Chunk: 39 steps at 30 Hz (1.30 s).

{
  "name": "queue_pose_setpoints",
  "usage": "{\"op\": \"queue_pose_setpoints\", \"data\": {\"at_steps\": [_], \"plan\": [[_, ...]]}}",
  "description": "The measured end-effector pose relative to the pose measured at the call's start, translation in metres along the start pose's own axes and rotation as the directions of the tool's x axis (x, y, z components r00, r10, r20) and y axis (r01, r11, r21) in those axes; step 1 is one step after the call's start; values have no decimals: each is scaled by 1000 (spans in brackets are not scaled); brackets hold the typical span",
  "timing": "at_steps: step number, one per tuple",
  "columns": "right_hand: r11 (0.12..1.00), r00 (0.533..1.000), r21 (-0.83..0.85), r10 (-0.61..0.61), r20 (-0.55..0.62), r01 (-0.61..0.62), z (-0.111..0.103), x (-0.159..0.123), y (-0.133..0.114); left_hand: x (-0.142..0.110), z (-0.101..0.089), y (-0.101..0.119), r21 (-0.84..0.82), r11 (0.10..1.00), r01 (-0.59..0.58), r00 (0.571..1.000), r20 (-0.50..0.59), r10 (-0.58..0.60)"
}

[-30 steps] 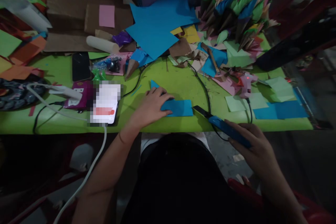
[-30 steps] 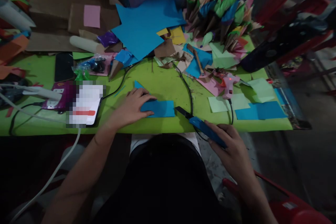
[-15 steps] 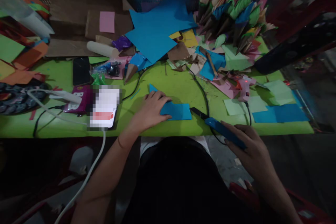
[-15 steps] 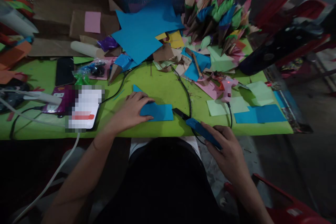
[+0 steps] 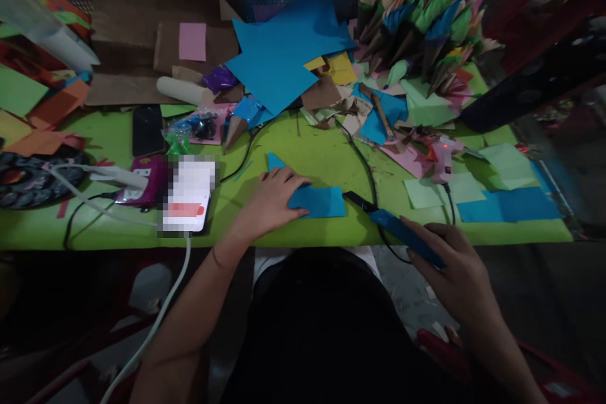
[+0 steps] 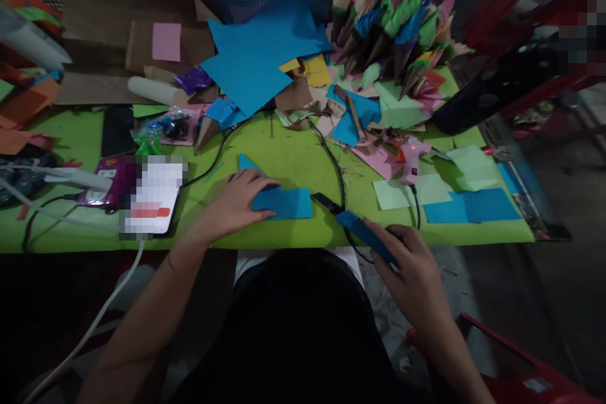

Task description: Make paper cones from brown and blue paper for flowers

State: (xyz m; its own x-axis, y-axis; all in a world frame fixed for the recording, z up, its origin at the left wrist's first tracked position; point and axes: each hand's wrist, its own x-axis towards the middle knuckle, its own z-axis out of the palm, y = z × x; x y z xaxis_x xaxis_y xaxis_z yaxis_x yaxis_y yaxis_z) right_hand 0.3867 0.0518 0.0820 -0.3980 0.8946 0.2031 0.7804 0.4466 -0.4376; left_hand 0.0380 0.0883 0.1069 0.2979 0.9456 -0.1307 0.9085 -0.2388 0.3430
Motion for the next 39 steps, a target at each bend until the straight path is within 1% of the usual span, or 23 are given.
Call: {"op": "queue_pose_setpoints", "data": {"at_steps": [2,5,8,14,17,22,26,31,35,39], "plan": [[1000,1000,10,-6,22,5,0,-1,0,-1,1,-2,-28,1000,-8,1000,-14,8],[997,998,71,-4,67,-1,1,-1,-3,-3,2,-5,-69,997,-26,999,-31,24],[994,997,107,-5,71,-3,3,0,-6,-4,4,-6,-81,996,-29,999,-46,25],[994,995,106,-41,94,31,8,3,-11,-3,6,-9,-96,995,-18,999,-49,13],[993,993,110,-60,105,48,11,3,-14,0,7,-11,-142,989,-33,999,-47,26],[992,988,98,-90,122,79,15,5,-21,1,13,-15,-217,975,-58,995,-90,40],[984,981,116,-148,125,134,20,9,-31,1,17,-16,-208,976,-62,993,-108,40],[980,975,146,-157,158,134,27,13,-43,2,22,-18,-198,977,-82,991,-123,58],[977,973,147,-178,145,157,28,14,-46,3,25,-20,-196,974,-113,984,-157,82],[973,968,149,-200,151,177,30,13,-49,2,25,-20,-194,974,-113,983,-163,82]]}}
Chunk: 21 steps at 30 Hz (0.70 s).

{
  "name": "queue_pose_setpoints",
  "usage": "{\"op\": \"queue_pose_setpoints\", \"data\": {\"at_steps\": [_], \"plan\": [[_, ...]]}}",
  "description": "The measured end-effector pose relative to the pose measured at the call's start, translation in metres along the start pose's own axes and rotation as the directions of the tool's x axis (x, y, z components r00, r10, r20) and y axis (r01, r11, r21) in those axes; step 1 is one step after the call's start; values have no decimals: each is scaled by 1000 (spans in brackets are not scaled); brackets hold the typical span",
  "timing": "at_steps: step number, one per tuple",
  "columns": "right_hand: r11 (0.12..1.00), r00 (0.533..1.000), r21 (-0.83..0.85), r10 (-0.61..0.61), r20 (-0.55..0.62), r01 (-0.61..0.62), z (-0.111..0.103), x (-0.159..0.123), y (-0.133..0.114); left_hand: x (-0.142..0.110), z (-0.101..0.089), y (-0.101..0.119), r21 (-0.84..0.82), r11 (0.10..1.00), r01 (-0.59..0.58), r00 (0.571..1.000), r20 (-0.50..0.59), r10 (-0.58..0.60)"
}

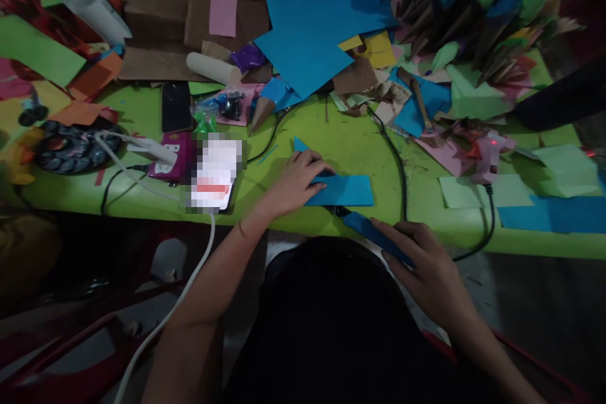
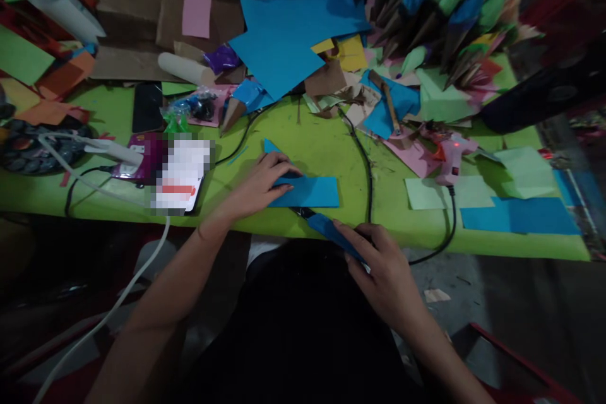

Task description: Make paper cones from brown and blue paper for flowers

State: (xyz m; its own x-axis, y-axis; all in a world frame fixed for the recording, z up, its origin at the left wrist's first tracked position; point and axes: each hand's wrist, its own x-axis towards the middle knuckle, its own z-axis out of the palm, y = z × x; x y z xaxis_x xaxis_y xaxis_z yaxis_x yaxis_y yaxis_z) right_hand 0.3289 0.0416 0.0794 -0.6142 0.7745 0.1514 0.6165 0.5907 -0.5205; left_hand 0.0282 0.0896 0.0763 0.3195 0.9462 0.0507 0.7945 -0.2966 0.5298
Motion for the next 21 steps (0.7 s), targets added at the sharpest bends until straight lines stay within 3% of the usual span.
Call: {"op": "queue_pose_setpoints", "data": {"at_steps": [21], "plan": [[998,999,68,-18,41,15,9,10,-5,5,-5,0,-14,1000,10,998,68,-9]]}}
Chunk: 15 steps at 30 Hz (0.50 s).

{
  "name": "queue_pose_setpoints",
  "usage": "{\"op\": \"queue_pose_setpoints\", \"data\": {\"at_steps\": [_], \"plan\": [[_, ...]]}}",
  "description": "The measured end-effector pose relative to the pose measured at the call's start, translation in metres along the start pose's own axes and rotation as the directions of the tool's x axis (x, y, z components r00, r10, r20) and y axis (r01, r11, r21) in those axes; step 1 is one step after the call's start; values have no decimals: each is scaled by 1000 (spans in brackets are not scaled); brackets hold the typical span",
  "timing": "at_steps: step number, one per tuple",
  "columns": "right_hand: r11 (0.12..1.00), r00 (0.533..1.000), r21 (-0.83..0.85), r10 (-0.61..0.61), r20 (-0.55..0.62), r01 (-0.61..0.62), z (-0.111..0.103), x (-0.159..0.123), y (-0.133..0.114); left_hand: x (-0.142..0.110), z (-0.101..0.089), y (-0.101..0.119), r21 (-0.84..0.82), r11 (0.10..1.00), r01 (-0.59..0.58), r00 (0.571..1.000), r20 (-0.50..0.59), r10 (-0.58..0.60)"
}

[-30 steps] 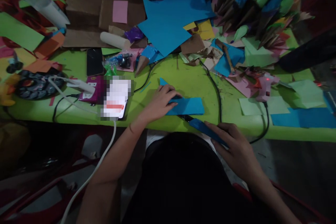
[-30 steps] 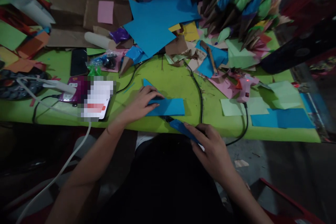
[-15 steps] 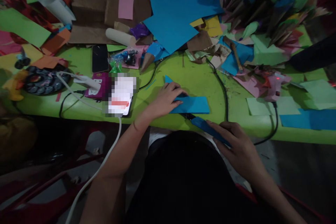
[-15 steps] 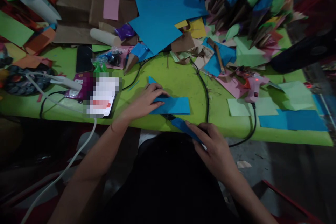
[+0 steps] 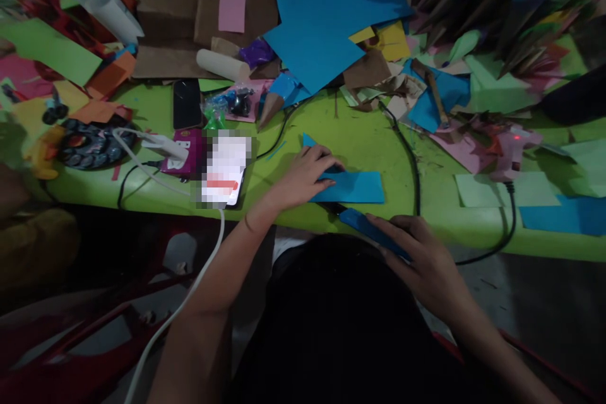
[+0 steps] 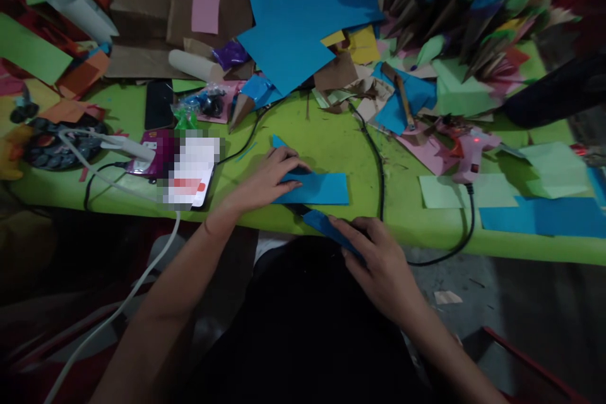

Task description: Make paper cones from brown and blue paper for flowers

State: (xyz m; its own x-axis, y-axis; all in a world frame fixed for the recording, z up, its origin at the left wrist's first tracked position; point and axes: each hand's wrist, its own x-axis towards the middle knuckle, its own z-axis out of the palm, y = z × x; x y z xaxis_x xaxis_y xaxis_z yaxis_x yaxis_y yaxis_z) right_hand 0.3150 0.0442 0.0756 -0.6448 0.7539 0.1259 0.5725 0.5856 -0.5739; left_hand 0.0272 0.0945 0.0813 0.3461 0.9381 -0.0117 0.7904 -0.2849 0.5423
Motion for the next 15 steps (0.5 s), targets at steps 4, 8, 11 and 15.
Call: {"op": "queue_pose_setpoints", "data": {"at_steps": [4,8,11,15], "plan": [[1000,1000,-2,-22,0,22,3,4,-3,0,0,0,5,1000,-2,1000,0,2],[999,999,-14,-35,6,35,3,7,-5,-1,0,-1,10,1000,-10,1000,0,10],[999,999,-12,-46,16,46,5,10,-7,-1,1,-1,5,1000,-19,1000,-12,19],[998,998,-1,-64,15,64,8,13,-7,-1,2,-2,5,1000,-19,1000,-16,19]]}}
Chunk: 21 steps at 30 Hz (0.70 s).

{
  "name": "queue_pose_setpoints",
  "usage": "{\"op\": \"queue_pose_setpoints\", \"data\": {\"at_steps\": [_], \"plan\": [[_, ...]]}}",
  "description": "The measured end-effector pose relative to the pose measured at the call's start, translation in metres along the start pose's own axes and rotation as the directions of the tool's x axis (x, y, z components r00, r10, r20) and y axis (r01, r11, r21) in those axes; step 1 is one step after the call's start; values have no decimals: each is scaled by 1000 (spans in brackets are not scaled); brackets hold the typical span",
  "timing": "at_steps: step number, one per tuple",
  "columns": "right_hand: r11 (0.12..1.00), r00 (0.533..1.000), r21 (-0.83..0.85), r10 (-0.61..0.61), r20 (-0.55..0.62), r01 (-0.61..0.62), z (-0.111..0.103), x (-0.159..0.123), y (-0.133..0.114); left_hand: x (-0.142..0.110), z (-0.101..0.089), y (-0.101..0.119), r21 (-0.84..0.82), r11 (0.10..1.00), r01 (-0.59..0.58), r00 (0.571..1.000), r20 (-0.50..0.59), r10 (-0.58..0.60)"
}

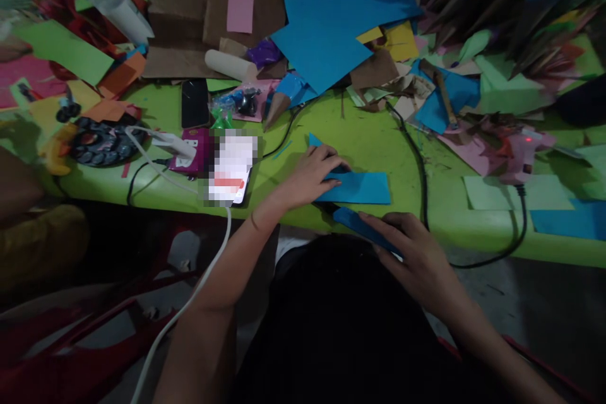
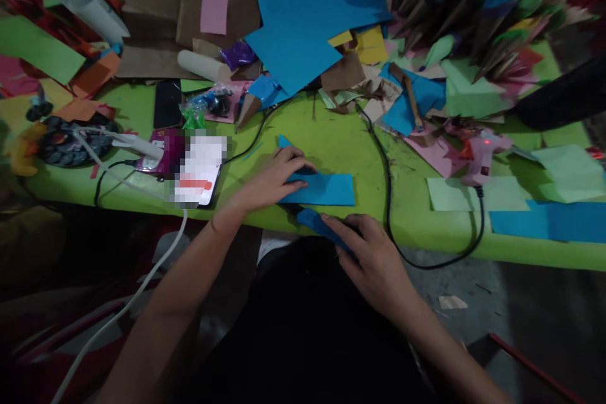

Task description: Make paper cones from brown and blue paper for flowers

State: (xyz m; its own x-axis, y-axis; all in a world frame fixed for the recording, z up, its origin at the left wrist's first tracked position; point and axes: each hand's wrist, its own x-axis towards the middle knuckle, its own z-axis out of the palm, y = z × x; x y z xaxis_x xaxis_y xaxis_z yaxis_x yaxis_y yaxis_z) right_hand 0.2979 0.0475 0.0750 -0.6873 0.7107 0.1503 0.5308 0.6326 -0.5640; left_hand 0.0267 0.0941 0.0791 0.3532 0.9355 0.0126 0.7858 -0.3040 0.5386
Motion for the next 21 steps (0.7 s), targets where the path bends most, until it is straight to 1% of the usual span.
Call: {"op": "queue_pose_setpoints", "data": {"at_steps": [4,7,10,11,13,15,17,18,19,21], "plan": [[999,1000,36,-1,12,1,1,1,-1,1,0,0,4,1000,18,1000,13,-18],[995,997,99,2,79,-10,-2,-2,-3,0,-1,0,3,1000,19,1000,12,-19],[988,989,144,31,147,-53,-16,-4,1,-2,-2,0,-5,1000,2,1000,-10,-2],[986,987,150,49,154,-73,-24,-4,3,-2,-2,-1,-9,1000,-4,1000,-19,4],[984,990,148,79,119,-97,-41,1,10,-2,-3,-1,-15,1000,-19,999,-26,19],[989,996,121,83,26,-85,-58,15,18,0,-4,-1,10,1000,-15,999,-31,15],[996,996,61,69,-51,-66,-71,39,28,4,-6,0,80,997,10,999,-34,-8],[998,995,29,49,-85,-46,-74,55,33,5,-7,0,121,992,24,999,-37,-20],[999,995,-1,49,-86,-50,-74,74,39,7,-9,1,158,987,33,999,-36,-28],[998,995,-49,29,-99,-34,-70,117,51,8,-12,1,207,978,26,1000,-18,-23]]}}
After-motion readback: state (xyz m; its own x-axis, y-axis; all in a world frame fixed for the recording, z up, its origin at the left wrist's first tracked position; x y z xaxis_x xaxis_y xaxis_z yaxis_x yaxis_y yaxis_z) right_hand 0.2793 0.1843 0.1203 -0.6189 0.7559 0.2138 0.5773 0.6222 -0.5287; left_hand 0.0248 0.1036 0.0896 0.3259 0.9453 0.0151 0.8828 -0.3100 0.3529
